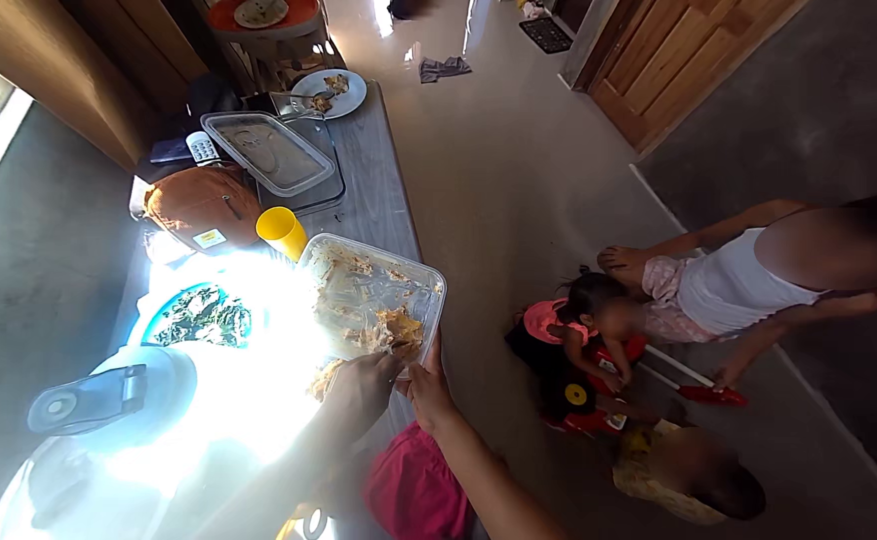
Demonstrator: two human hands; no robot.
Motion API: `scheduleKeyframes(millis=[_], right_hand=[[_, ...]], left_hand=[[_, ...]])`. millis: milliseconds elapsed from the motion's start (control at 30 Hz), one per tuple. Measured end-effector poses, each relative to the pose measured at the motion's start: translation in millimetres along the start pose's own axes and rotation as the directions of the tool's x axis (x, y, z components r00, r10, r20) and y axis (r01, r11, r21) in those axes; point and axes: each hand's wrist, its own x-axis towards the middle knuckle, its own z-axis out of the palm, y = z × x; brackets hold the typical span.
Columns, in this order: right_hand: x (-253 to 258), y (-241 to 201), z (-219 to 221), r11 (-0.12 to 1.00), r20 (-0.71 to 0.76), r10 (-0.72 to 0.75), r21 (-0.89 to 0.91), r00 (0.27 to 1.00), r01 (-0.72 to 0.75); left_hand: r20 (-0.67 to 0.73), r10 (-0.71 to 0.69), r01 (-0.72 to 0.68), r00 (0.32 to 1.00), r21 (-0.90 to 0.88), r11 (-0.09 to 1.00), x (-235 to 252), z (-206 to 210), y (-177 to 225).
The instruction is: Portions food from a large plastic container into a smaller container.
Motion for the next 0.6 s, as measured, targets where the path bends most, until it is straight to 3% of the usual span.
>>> scheduleKeyframes(millis=[300,400,467,600], right_hand=[[-2.2,6.5,-0.4,0.998,0.01,-0.041,0.047,0.999,0.04],[-1.4,10.0,-4.4,0.997,0.054,-0.071,0.028,0.996,0.069],[-1.5,9.0,-5.1,0.998,0.072,-0.051,0.026,0.996,0.049],[-1.7,2.4,-3.6,0.999,0.075,0.0,0.033,0.997,-0.003]], left_hand=[[0.137,-0.095,0.096,0.986,-0.004,0.995,17.3,-0.3,4.5],[0.078,-0.115,0.116,0.99,-0.003,0.993,14.6,6.2,8.5],[0.077,-0.221,0.224,0.972,-0.035,0.974,16.8,4.6,12.2],[0.236,-0.445,0.479,0.864,-0.106,0.872,29.9,-5.7,9.9]])
